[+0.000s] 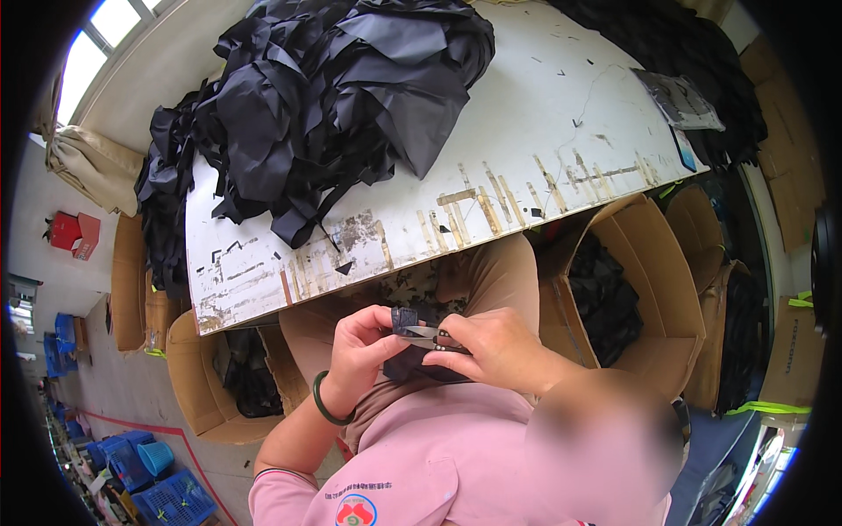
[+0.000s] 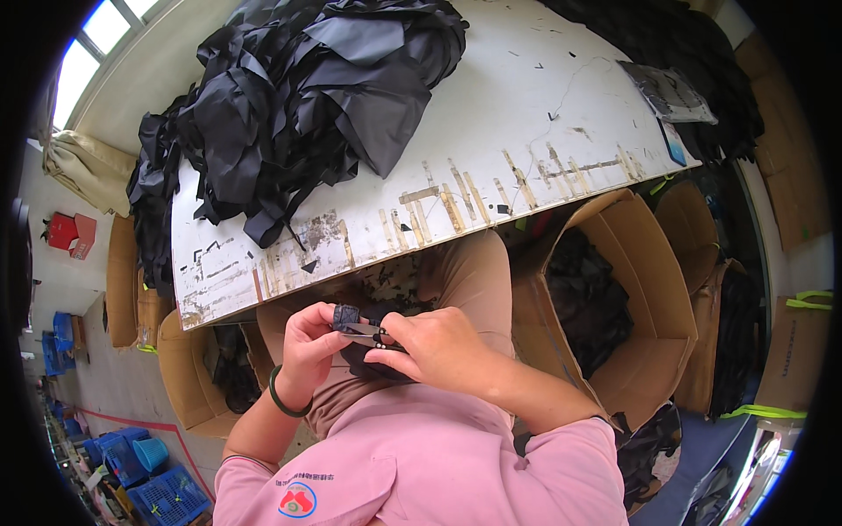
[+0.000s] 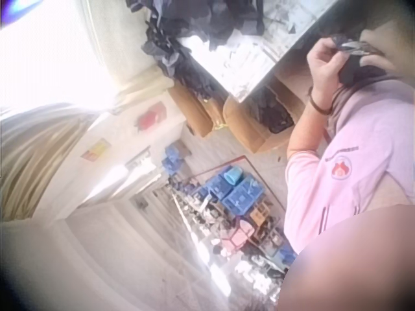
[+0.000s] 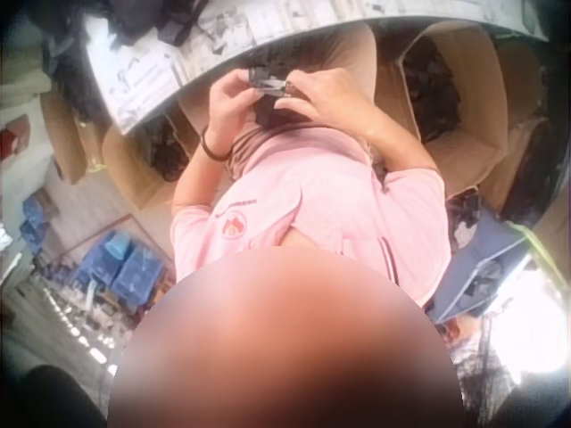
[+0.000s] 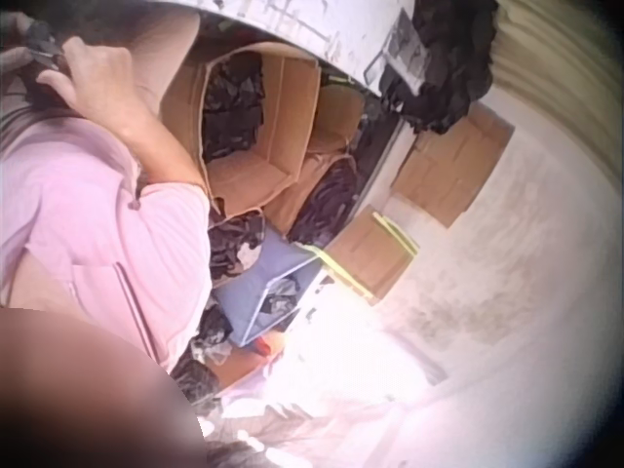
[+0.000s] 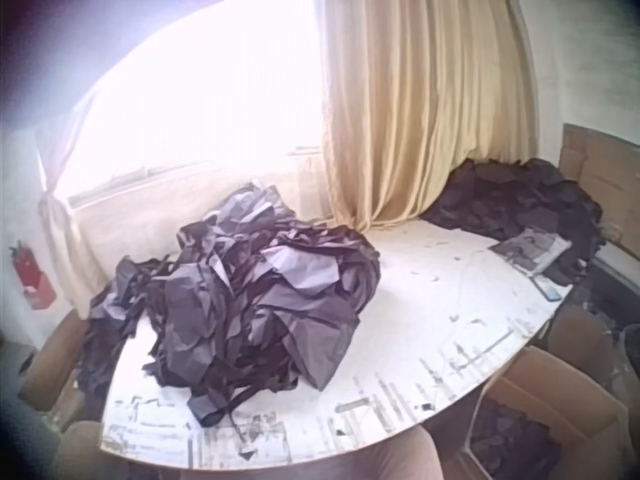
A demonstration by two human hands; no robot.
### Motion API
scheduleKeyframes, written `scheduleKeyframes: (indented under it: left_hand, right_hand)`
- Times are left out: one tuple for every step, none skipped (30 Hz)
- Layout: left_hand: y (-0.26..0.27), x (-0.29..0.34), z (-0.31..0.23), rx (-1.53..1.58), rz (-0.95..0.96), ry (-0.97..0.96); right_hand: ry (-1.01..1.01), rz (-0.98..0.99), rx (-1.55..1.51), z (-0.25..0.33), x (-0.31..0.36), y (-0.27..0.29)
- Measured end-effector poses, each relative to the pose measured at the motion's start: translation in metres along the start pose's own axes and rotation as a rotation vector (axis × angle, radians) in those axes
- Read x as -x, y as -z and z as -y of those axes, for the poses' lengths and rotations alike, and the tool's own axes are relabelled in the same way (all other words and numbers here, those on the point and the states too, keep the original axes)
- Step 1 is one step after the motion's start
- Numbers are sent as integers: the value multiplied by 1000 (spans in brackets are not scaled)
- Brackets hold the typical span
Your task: Cutting and trimming small black fabric components using small snips/scissors.
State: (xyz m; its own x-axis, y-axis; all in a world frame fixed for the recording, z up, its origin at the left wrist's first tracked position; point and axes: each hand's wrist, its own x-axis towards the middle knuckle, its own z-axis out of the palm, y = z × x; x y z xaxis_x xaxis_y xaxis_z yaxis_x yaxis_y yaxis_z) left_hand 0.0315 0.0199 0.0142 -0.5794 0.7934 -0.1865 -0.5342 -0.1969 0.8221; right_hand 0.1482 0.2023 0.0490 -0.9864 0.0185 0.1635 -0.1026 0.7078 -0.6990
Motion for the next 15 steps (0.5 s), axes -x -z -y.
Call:
scheduleKeyframes:
  left_hand:
    - [1,1,2,-29,5,-31]
    - [2,1,3,-30,6,-32]
    - [3,1,3,-54,27,-44]
    - [4,1,3,-79,49,-57]
    - [3,1,3,-79,49,-56]
    - [2,1,1,-90,64,-65]
    - [2,1,0,-100,78,-73]
    - [2,2,1,-100,78,-72]
    - [3,2,1,-94,94,-74]
    - [4,2,2,-88,110,-76]
    - [4,2,2,-88,111,-75]
    - [4,2,2,-85,111,-71]
    - [4,2,3,-83,111,-67]
    - [4,2,3,-84,112,-66]
    - [3,2,3,-85,121,-74]
  right_hand:
    - [-8,9,1,1,-1,0]
    - [-17,17,1,2,-1,1]
    - [-17,15,1,3,-2,2]
    - [-48,49,-38,5,-2,4]
    - [-79,84,-78,5,-2,5]
    - [-80,83,-79,4,-2,6]
    - [-116,133,-141,2,-2,7]
    - [-152,183,-203,1,-2,8]
    - [-153,182,-204,1,-2,9]
    - [-175,198,-261,0,-2,9]
    - [-197,214,-318,0,-2,10]
    - [-198,214,-319,0,-3,10]
    - [-210,228,-331,0,-3,11]
    - [-222,242,-342,0,-3,12]
    - [-222,241,-343,0,-3,11]
